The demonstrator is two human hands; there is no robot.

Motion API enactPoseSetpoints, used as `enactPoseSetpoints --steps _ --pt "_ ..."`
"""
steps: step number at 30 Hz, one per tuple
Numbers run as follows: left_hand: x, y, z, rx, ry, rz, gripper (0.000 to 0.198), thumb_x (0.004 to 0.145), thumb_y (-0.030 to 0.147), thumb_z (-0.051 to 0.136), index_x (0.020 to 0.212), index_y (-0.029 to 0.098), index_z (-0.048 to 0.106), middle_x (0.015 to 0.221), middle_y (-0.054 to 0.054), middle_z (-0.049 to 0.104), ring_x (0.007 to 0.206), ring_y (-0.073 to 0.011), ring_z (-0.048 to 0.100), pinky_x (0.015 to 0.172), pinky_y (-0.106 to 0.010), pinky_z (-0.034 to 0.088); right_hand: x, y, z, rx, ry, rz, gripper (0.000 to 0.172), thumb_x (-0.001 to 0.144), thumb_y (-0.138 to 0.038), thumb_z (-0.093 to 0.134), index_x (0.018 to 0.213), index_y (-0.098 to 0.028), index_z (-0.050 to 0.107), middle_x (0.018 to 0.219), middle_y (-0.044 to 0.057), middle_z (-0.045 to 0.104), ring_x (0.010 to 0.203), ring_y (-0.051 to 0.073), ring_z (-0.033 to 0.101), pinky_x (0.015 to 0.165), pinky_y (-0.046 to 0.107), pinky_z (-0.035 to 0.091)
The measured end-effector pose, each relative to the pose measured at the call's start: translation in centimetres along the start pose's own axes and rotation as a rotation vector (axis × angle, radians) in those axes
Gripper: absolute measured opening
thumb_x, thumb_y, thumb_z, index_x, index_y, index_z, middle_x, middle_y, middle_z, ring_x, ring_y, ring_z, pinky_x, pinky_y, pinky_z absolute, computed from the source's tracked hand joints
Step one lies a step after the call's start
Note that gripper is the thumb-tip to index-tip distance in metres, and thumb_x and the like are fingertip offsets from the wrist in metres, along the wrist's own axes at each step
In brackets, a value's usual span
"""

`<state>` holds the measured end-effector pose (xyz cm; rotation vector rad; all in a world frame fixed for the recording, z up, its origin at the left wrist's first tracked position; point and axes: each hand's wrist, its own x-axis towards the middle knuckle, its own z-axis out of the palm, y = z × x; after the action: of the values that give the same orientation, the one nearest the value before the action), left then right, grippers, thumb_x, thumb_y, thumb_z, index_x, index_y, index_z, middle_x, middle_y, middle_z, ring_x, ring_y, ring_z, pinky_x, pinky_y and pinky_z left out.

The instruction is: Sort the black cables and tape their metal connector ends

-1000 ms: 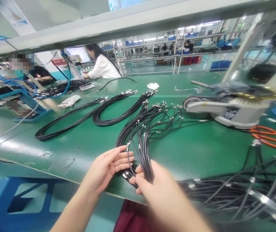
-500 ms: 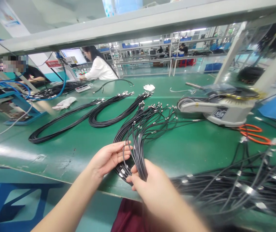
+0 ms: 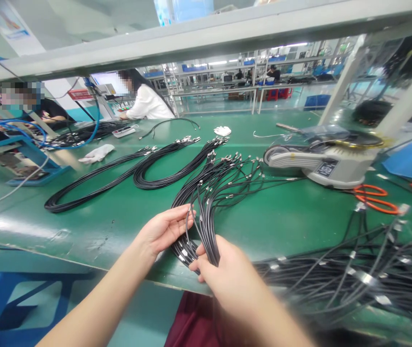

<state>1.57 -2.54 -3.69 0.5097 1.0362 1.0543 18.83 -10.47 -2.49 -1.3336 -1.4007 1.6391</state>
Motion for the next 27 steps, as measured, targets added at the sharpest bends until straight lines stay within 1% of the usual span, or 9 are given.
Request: enactPoseSetpoints --steps 5,7,9,11,13,17,20,24,27 --pt "2.7 1.0 1.1 0.125 0.025 0.035 0.009 0.084 0.005 0.052 0.079 0.007 0.060 0.071 -0.006 0.064 0.065 -0.0103 0.063 0.065 -0.022 0.055 0.0 -0.1 -0.2 -0.037 -0.012 -0.033 0.016 0.080 -0.022 0.048 0.096 -0.017 0.050 0.078 0.003 0.068 0.063 0.013 0.061 0.061 0.027 0.048" --pt "4.5 1.6 1.9 0.216 0.017 0.051 0.011 0.087 0.015 0.053 0.091 0.007 0.060 0.083 -0.006 0.064 0.071 -0.0115 0.062 0.068 -0.026 0.054 -0.1 -0.3 -0.4 -0.049 -0.021 -0.019 0.024 0.081 -0.023 0.047 0.105 -0.018 0.049 0.070 -0.001 0.064 0.055 0.012 0.057 0.054 0.024 0.046" --pt "6.3 2.1 2.7 0.322 0.008 0.072 0.026 0.088 0.028 0.055 0.107 0.011 0.057 0.103 -0.008 0.061 0.085 -0.0161 0.062 0.074 -0.034 0.054 -0.2 -0.6 -0.6 -0.075 -0.037 -0.002 0.028 0.083 -0.027 0.048 0.110 -0.018 0.048 0.061 -0.004 0.057 0.048 0.010 0.053 0.048 0.022 0.042" --pt "7.6 2.6 3.1 0.437 0.003 0.110 0.033 0.088 0.033 0.055 0.114 0.013 0.054 0.112 -0.009 0.058 0.094 -0.0190 0.060 0.078 -0.038 0.052 -0.2 -0.8 -0.8 -0.120 -0.041 -0.009 0.024 0.083 -0.031 0.050 0.104 -0.018 0.051 0.056 -0.006 0.050 0.044 0.009 0.049 0.043 0.020 0.039" --pt "8.0 3.0 2.9 0.561 0.009 0.176 0.031 0.087 0.031 0.056 0.111 0.012 0.056 0.107 -0.009 0.060 0.089 -0.0179 0.061 0.076 -0.037 0.052 -0.2 -0.9 -0.9 -0.143 -0.042 -0.031 0.016 0.083 -0.032 0.051 0.092 -0.018 0.053 0.055 -0.007 0.047 0.042 0.008 0.047 0.042 0.019 0.038" --pt "5.2 3.7 0.7 0.822 -0.030 0.347 0.015 0.074 0.022 0.069 0.086 0.014 0.067 0.078 -0.002 0.064 0.071 -0.0122 0.058 0.072 -0.027 0.049 -0.1 -0.8 -0.8 0.023 -0.074 -0.023 0.012 0.084 -0.030 0.050 0.084 -0.018 0.048 0.064 -0.002 0.057 0.055 0.011 0.059 0.052 0.022 0.048" --pt "1.2 4.2 -1.5 0.993 -0.193 0.401 0.007 0.066 0.017 0.074 0.072 0.019 0.071 0.081 0.000 0.067 0.082 -0.0138 0.057 0.086 -0.026 0.044 -0.1 -0.8 -1.0 0.058 -0.079 -0.005 0.011 0.083 -0.026 0.050 0.088 -0.018 0.047 0.068 0.000 0.063 0.050 0.010 0.059 0.048 0.020 0.048" --pt "-2.3 3.6 -3.1 1.531 -0.613 0.633 0.016 0.083 0.021 0.058 0.093 0.023 0.071 0.096 -0.003 0.068 0.099 -0.0175 0.053 0.093 -0.031 0.040 -0.5 -1.4 -1.7 -0.063 0.005 0.021 0.018 0.082 -0.033 0.054 0.092 -0.019 0.051 0.049 -0.007 0.054 0.034 0.006 0.046 0.035 0.014 0.034" --pt "-2.4 2.4 -3.1 1.649 -0.733 0.758 0.020 0.089 0.024 0.052 0.101 0.022 0.068 0.101 -0.004 0.067 0.100 -0.0174 0.053 0.092 -0.031 0.040 -0.8 -2.1 -2.3 -0.090 0.051 0.033 0.024 0.080 -0.035 0.058 0.096 -0.019 0.053 0.045 -0.009 0.049 0.034 0.006 0.045 0.036 0.014 0.035"
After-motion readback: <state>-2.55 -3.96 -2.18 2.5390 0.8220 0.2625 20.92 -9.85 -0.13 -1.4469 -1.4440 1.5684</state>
